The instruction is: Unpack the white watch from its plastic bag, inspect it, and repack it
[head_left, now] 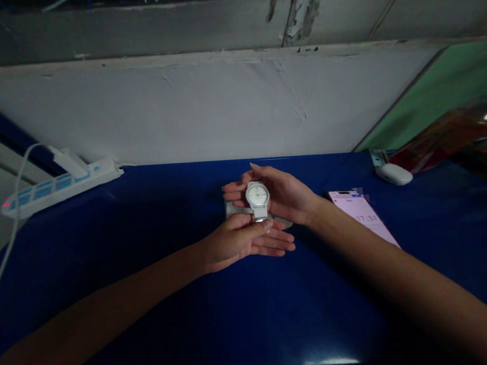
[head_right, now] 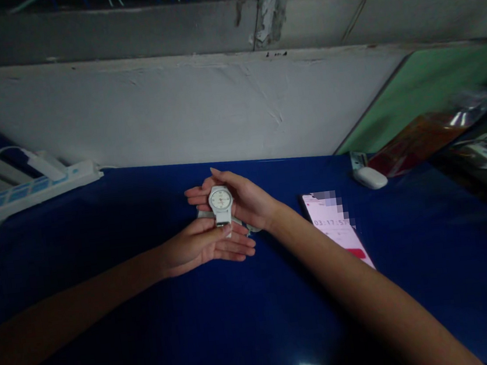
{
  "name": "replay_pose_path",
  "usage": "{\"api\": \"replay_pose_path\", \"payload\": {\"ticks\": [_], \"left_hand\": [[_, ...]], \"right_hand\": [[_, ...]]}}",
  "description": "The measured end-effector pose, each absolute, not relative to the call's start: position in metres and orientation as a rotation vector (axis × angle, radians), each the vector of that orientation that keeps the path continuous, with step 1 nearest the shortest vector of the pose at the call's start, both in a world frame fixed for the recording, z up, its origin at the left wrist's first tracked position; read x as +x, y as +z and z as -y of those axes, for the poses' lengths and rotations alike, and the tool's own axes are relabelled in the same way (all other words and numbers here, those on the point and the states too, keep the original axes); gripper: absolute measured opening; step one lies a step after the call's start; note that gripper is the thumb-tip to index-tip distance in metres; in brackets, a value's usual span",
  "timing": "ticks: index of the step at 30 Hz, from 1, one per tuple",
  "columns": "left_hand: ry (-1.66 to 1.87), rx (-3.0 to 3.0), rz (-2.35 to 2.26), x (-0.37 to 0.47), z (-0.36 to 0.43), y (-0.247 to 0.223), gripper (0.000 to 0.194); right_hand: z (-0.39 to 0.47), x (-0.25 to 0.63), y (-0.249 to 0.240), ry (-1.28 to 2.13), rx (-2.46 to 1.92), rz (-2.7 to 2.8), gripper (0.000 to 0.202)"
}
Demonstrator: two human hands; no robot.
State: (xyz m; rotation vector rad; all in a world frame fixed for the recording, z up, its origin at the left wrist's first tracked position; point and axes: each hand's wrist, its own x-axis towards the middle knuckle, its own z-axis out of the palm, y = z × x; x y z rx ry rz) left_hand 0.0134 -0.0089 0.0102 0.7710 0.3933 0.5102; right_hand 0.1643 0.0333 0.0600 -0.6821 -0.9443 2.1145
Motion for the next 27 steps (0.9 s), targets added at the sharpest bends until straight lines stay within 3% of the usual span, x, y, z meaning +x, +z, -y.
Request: {"api": "replay_pose_path", "payload": {"ticks": [14, 20, 27], "left_hand": [[0.529, 0.765, -0.489, 0.015, 0.012, 0.008, 0.025], [0.590, 0.716, -0.518, 0.017, 0.012, 0.009, 0.035], [0.625, 0.662, -0.516, 0.019, 0.014, 0.013, 0.026]], "right_hand": [[-0.036, 0.164, 0.059, 2.179, -0.725, 0.908, 0.050], [-0.034, 0.165, 0.067, 2.067, -0.729, 0.883, 0.046], [-0.031, 0.165, 0.067, 2.029, -0.723, 0.971, 0.051]]}}
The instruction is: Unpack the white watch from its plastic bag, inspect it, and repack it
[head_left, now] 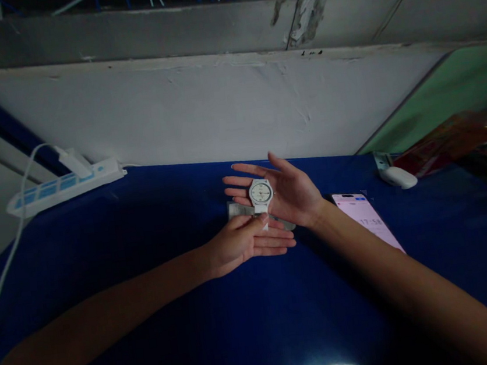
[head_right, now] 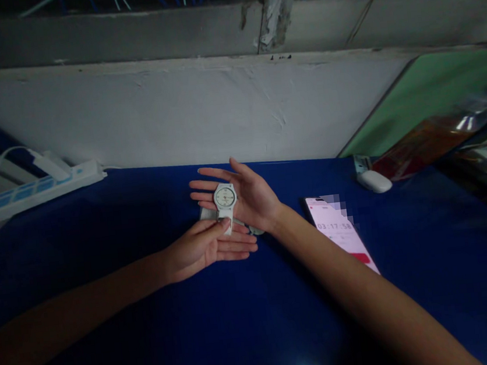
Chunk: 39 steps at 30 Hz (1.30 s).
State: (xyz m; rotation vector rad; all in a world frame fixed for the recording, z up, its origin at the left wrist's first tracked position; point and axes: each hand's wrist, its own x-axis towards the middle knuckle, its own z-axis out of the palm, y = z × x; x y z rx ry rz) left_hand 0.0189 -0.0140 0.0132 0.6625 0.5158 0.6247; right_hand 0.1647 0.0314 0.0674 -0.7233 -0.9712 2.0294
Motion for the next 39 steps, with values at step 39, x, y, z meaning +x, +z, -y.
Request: {"api": "replay_pose_path", "payload": {"ticks": [39], "left_hand": [[0.833, 2.201, -1.079, -0.021, -0.006, 0.062, 0.014]], "right_hand": [[-0.021, 0.193, 0.090, 0.644, -0.884, 2.181, 0.030]]}}
